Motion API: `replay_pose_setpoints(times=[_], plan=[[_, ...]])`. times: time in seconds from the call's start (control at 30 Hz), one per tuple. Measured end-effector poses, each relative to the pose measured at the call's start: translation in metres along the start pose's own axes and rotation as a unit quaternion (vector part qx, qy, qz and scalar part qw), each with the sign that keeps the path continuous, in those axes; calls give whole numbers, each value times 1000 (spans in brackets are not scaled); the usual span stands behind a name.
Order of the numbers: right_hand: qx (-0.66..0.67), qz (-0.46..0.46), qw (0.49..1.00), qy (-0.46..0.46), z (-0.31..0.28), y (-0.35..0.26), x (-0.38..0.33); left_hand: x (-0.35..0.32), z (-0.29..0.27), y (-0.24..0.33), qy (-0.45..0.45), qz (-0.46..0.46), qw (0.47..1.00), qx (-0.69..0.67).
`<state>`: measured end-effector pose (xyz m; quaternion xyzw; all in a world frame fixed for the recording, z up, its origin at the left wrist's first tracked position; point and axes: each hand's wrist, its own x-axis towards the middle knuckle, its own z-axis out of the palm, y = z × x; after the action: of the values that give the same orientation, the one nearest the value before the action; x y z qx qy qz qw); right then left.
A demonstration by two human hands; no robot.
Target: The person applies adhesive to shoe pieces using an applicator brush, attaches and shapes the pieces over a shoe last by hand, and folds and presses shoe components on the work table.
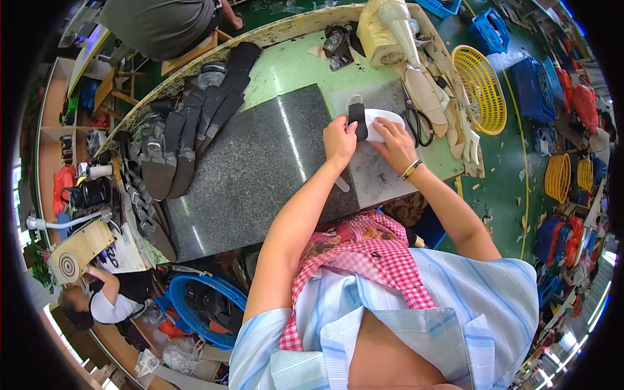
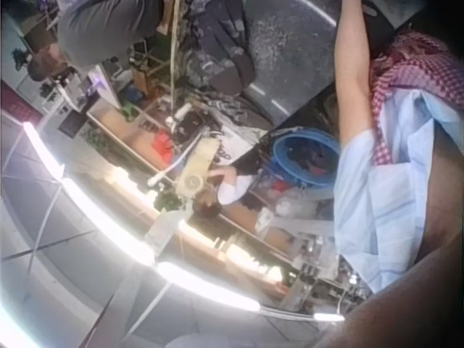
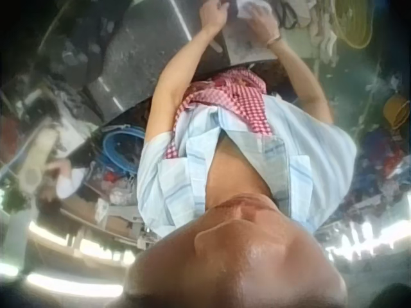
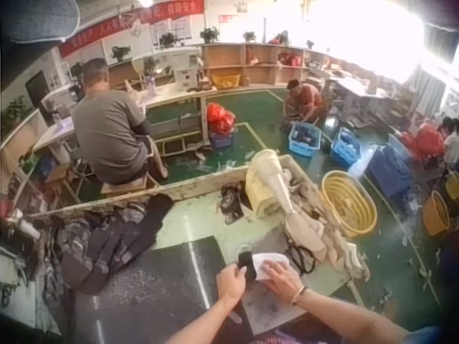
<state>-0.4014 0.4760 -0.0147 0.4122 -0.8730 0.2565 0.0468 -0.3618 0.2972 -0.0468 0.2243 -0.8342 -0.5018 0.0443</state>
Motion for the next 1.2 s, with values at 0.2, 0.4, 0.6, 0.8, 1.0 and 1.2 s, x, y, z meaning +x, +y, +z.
replay_pose_setpoints(times=[0.2, 0.4, 0.6, 0.8, 1.0, 1.2], plan=[[-184, -18, 982, 40, 1, 65, 8, -19, -32, 36, 148, 96, 984, -33], [-419, 53, 902, 90, -113, 114, 56, -85, -102, 19, 38, 96, 990, -95], [499, 169, 757, -387, -13, -87, 76, -152, -122, -14, -36, -12, 991, -130], [388, 80, 803, -445, 62, -155, 62, -213, -140, -39, -29, -310, 906, -287], [149, -222, 956, -117, 128, -167, 57, -190, -125, -54, 119, -147, 941, 279], [118, -223, 957, -144, 192, -227, 178, -80, -204, -85, 92, -151, 941, 288]])
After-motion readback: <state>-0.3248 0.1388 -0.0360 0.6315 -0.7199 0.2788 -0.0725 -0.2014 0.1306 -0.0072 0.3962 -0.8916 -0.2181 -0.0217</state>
